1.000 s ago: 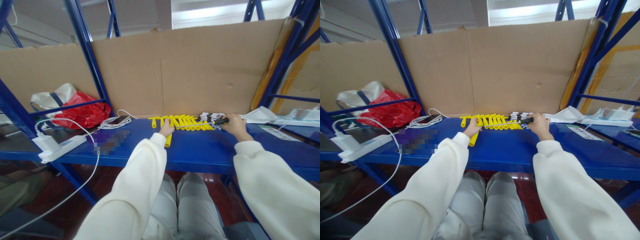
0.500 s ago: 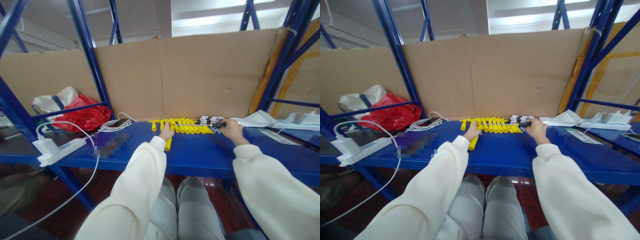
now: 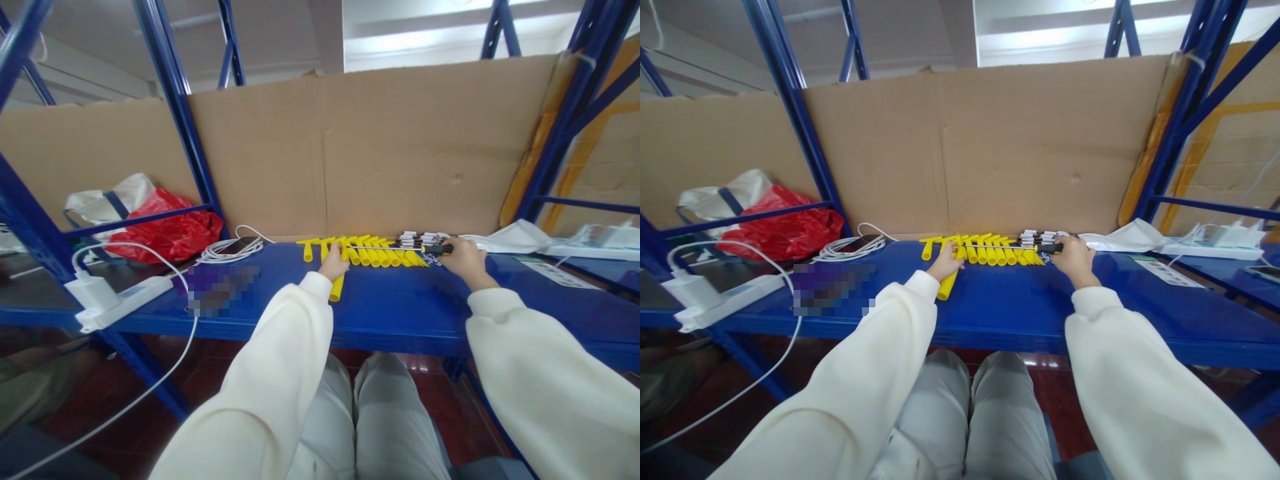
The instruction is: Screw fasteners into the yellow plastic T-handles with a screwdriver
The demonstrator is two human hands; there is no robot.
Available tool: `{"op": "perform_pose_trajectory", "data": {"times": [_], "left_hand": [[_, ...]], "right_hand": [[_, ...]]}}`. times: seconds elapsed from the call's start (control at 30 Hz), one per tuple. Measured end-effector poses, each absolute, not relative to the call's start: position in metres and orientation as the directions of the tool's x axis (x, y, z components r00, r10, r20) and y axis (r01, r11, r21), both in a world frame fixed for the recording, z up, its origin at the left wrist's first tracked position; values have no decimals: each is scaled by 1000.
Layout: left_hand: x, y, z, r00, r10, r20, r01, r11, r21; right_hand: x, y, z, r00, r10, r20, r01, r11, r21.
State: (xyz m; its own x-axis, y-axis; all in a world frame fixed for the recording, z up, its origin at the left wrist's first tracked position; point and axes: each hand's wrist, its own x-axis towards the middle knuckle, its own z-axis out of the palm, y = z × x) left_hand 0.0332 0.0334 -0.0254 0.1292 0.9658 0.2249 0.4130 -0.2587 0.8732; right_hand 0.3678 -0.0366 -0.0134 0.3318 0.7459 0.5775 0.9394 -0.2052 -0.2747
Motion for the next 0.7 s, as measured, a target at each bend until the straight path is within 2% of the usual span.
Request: {"op": "perform_pose_trajectory", "data": {"times": [0.7], "left_hand": [[33, 29, -21, 114, 974, 196, 472, -227, 852]], "right_hand": [[365, -39, -10, 359, 756, 548, 927, -223, -301]]}}
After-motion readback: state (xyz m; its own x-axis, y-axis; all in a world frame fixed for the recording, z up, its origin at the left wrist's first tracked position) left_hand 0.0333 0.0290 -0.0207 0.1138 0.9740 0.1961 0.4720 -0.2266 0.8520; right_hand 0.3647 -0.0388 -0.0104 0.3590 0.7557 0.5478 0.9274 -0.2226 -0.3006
